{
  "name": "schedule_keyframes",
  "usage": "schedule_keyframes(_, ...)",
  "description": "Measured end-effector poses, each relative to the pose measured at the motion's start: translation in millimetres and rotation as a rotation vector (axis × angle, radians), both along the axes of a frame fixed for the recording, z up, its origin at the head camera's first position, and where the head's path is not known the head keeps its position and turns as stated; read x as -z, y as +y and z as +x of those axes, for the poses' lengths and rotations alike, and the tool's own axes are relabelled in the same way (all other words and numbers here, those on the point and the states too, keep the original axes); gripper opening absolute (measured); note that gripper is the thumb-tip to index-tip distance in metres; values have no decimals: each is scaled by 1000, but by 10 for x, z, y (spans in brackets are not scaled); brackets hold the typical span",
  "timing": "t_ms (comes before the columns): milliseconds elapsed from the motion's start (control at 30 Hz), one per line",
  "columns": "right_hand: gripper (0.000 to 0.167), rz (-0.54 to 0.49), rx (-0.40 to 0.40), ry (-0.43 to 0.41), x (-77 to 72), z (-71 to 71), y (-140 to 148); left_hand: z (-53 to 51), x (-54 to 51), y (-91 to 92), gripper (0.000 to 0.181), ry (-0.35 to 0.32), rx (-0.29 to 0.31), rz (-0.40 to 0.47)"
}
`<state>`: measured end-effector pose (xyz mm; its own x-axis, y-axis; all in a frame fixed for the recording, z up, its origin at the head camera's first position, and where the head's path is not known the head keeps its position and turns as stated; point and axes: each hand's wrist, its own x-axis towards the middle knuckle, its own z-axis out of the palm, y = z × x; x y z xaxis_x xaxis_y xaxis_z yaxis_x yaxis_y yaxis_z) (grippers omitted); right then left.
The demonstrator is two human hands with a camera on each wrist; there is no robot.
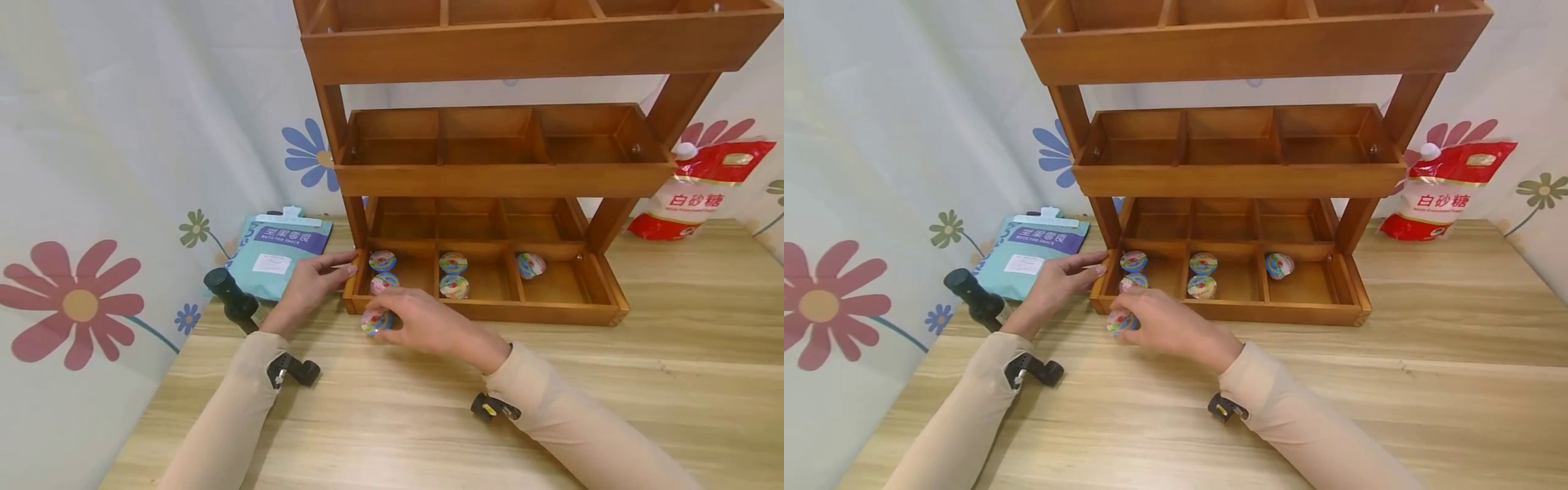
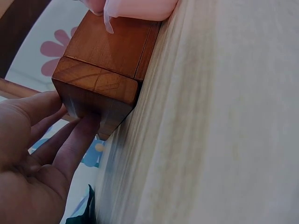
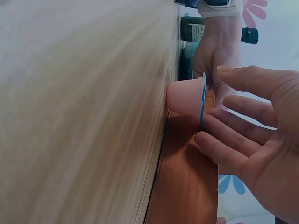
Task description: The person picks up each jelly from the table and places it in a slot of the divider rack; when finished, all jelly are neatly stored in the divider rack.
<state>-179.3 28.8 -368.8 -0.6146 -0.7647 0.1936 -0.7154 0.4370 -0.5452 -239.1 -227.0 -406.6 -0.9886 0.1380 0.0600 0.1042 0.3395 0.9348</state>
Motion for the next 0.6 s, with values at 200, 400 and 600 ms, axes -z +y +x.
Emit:
schedule_keyframes(200,32,6,-19,33,17,-5,-8,-1,12,-9,41,13,19,-3)
schedule_keyframes(400,33,10,-22,26,13,7,-12,-1,14,-6,41,15,16,-4)
schedule_keyframes(600,37,29,-2,4,8,10,-11,2,5,-10,41,12,6,-19)
